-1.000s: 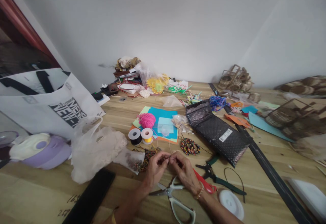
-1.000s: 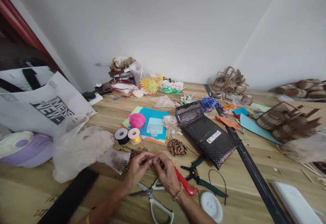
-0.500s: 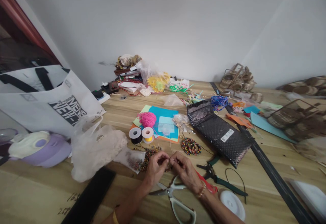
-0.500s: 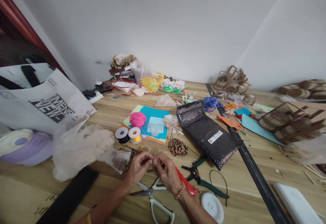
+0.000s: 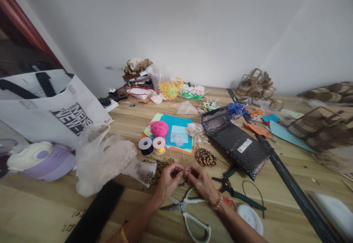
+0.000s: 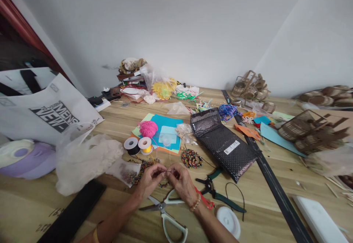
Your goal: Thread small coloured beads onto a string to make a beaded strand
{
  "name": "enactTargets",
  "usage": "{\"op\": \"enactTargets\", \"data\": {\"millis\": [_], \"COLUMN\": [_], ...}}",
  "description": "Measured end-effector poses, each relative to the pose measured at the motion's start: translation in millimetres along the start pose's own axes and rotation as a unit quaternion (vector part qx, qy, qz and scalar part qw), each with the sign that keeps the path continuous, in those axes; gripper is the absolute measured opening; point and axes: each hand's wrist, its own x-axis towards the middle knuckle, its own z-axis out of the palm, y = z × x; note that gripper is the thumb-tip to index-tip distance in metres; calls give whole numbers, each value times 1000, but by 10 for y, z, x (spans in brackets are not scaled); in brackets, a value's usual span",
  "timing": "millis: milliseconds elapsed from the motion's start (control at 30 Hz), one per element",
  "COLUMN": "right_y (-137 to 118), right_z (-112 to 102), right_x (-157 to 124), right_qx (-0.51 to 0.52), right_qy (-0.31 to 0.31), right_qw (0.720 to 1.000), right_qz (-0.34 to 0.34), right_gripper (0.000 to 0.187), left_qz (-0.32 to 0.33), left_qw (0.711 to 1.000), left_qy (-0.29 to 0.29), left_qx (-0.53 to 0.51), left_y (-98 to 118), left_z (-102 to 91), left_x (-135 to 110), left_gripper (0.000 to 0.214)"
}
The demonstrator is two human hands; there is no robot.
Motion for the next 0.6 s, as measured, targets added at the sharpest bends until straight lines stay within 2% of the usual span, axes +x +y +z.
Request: {"op": "enactTargets", "data": {"millis": [167,367,500,600], "right_y": [-45,-74,-40,-19], "right_z": [-1,-24,-24,-17], "right_x": [-1,1,1,-10], "right_qx": [-1,-6,-18,-32], "right_qy": [12,8,2,-3], "right_qw": [1000,1000,1000,999], "right_qz": [0,0,-14,-28], "right_gripper": [26,28,31,33], "left_qz": [22,66,109,139], "left_qw": [999,990,975,952], "left_qy": [-3,3,7,0], "left_qx": [32,121,195,273], "left_y": [14,13,10,18], "left_z": [-16,-20,-23,-32], "left_x": [-6,-21,-46,-71], "left_gripper": [10,8,11,12]}}
